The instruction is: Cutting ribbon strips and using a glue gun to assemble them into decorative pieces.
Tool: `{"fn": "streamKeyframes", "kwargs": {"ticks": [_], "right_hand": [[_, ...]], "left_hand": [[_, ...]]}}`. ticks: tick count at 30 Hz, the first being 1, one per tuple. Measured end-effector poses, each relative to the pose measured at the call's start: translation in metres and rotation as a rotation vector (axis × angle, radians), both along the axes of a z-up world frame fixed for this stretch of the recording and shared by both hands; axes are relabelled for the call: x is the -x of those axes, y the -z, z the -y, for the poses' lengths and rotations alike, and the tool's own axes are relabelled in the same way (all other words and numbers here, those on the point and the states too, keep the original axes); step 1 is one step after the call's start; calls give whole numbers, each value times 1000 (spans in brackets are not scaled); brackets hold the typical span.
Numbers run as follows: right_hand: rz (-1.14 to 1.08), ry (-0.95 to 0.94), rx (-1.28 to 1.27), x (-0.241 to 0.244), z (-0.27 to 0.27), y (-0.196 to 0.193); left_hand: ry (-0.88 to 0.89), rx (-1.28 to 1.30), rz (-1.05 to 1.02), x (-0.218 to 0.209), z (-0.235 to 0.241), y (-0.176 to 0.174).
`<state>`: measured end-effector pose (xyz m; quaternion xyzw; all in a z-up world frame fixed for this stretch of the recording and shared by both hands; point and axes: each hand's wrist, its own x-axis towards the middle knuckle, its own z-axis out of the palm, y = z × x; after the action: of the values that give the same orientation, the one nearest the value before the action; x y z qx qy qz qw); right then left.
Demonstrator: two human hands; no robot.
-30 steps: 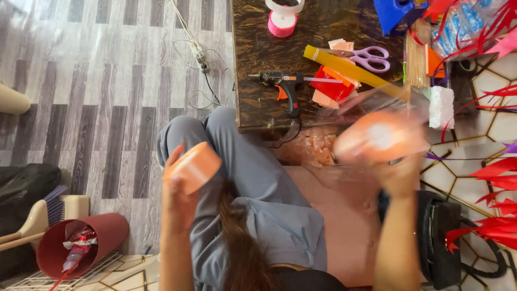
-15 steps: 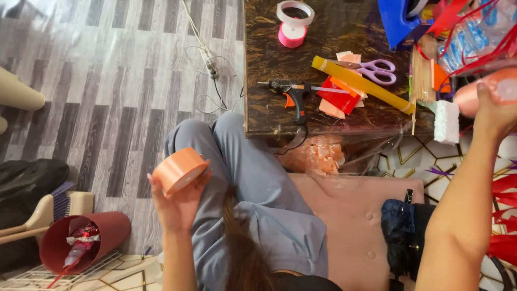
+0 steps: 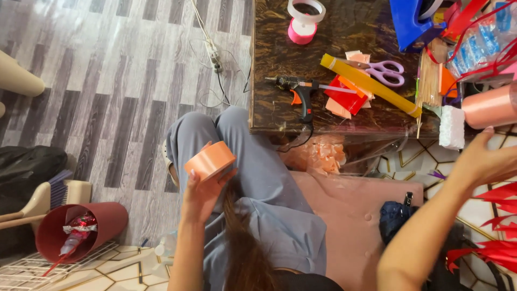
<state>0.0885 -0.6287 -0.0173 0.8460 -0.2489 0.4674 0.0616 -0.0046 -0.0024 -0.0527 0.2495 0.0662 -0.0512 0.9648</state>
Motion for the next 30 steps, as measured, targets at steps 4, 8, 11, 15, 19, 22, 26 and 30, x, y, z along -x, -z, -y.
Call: {"fn": "streamKeyframes", "kwargs": {"ticks": [4, 8, 11, 15, 19, 22, 26, 30], "right_hand": [[-12, -610, -107, 7, -115, -25], [-439, -995, -325, 14, -210, -21], [-493, -1314, -625, 33, -286, -34], [-597, -1408, -874, 47, -344, -46], [-622, -1527, -1162, 41, -363, -51], [-470, -1485, -1276, 20, -353, -43], [-359, -1022, -837, -21, -325, -30], [-571, -812, -663, -35, -344, -34]], "left_hand": [[85, -148, -62, -2, 8, -7], [64, -141, -49, 1, 18, 62], [89, -8, -88, -7, 36, 64], [142, -27, -89, -22, 63, 57], [197, -28, -20, -29, 85, 19], [196, -78, 7, -28, 80, 40], [197, -173, -32, -22, 56, 70], [167, -198, -87, -15, 45, 67]]}}
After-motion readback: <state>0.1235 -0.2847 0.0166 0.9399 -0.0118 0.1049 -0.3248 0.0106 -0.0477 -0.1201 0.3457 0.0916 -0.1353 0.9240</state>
